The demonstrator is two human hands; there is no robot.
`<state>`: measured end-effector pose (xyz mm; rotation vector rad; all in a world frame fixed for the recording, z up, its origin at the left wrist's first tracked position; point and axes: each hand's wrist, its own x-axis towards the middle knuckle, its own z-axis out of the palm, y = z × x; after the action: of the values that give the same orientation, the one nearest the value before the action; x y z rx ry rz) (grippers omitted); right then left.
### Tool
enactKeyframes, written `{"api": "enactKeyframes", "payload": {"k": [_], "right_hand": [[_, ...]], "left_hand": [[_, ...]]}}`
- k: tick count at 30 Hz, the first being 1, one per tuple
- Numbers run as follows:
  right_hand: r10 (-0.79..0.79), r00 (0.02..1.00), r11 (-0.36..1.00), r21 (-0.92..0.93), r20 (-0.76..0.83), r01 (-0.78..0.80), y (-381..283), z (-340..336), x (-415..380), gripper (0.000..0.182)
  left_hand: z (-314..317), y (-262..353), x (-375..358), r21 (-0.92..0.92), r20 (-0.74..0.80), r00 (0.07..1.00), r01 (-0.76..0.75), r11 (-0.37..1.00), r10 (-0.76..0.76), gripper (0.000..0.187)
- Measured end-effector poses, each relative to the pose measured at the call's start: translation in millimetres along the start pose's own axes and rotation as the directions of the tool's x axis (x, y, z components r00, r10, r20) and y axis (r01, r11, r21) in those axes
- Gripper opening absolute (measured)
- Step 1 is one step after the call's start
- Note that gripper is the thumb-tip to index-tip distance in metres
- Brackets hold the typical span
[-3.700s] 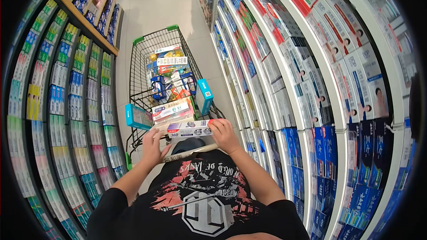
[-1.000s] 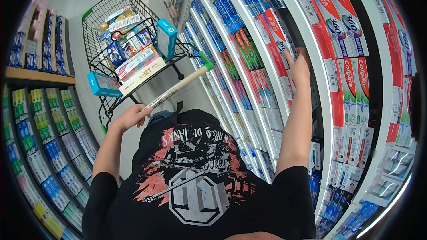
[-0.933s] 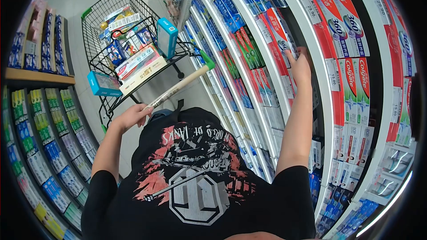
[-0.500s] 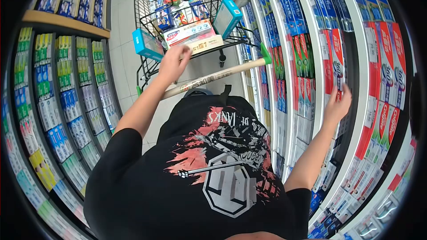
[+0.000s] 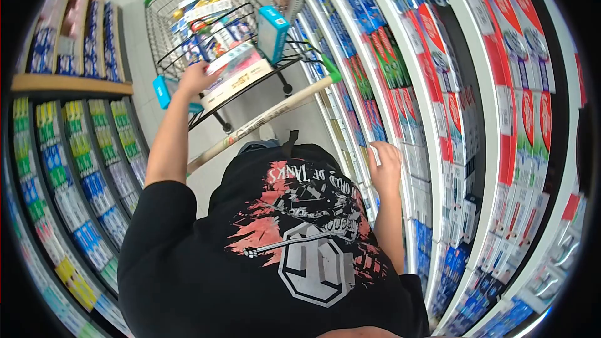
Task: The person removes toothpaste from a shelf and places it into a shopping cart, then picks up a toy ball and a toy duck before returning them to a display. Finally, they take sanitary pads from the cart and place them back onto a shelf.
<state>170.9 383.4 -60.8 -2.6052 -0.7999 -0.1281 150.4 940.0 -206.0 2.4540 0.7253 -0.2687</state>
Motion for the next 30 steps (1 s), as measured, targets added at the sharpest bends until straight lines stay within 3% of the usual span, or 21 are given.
{"api": "enactKeyframes", "payload": {"k": [2, 6, 7, 10, 12, 13, 14, 15, 18, 19, 22, 23, 26, 30], "right_hand": [[0.019, 1.0, 1.0, 0.024, -0.009, -0.019, -5.4, -1.8, -5.2, 0.015], [0.081, 0.994, 0.991, 0.116, -0.067, -0.073, -27.8, -12.0, -2.7, 0.025], [0.097, 0.995, 0.984, 0.152, -0.034, -0.091, -35.4, -20.6, 2.3, 0.04], [0.12, 0.982, 0.978, 0.189, -0.149, -0.091, -68.8, -53.4, 24.6, 0.069], [0.052, 0.989, 0.992, 0.117, -0.137, -0.036, -80.8, -79.7, 35.0, 0.081], [-0.005, 0.996, 0.998, 0.064, -0.087, 0.011, -84.3, -91.5, 38.8, 0.084], [-0.062, 0.998, 0.998, 0.016, -0.031, 0.063, -87.6, -101.6, 41.9, 0.087], [-0.099, 0.995, 0.995, -0.034, -0.02, 0.099, -90.6, -109.6, 43.9, 0.085], [-0.014, 0.964, 0.999, 0.034, 0.265, 0.005, -70.4, -112.8, 25.6, 0.069], [-0.048, 0.979, 0.999, 0.03, 0.197, 0.043, -65.7, -116.2, 21.8, 0.056], [0.061, 0.992, 0.992, -0.117, 0.111, -0.048, -40.4, -128.9, 8.9, 0.05], [0.084, 0.996, 0.987, -0.138, -0.012, -0.085, -26.7, -133.0, 3.9, 0.048], [0.223, 0.915, 0.944, -0.161, -0.337, -0.289, 7.3, -145.0, -6.5, 0.047], [0.252, 0.821, 0.869, -0.254, -0.512, -0.425, 51.4, -155.0, -11.8, 0.048]], "left_hand": [[-22.1, 4.4, -11.6, -0.18, -0.005, 1.0, 0.012, 0.984, -0.013, 0.062], [-63.2, 55.4, -60.7, -0.388, -0.177, 0.941, -0.335, 0.858, 0.288, 0.033], [-76.8, 94.1, -85.2, -0.556, -0.098, 0.966, -0.253, 0.792, 0.24, 0.03], [-86.7, 154.9, -114.1, -0.562, 0.07, 0.894, -0.331, 0.758, 0.442, 0.035], [-83.6, 199.3, -133.6, -0.459, 0.137, 0.787, -0.487, 0.743, 0.601, 0.038], [-89.6, 231.1, -150.0, -0.423, 0.243, 0.76, -0.476, 0.771, 0.603, 0.04], [-81.2, 241.9, -153.3, -0.499, 0.284, 0.67, -0.508, 0.703, 0.686, 0.041], [-74.6, 253.4, -159.8, -0.512, 0.293, 0.609, -0.551, 0.659, 0.737, 0.041], [-65.4, 280.3, -175.1, -0.439, 0.325, 0.48, -0.687, 0.58, 0.815, 0.054], [-63.7, 285.7, -178.2, -0.395, 0.34, 0.449, -0.729, 0.559, 0.826, 0.06], [-58.4, 296.0, -180.4, -0.508, 0.108, 0.538, -0.693, 0.511, 0.836, 0.084], [-57.4, 291.1, -168.6, -0.394, 0.135, 0.539, -0.74, 0.544, 0.831, 0.096], [-11.0, 268.5, -133.1, -0.214, 0.039, 0.743, -0.647, 0.732, 0.668, 0.088], [75.6, 219.0, -99.9, 0.095, 0.113, 0.8, -0.599, 0.795, 0.589, 0.074]]}}
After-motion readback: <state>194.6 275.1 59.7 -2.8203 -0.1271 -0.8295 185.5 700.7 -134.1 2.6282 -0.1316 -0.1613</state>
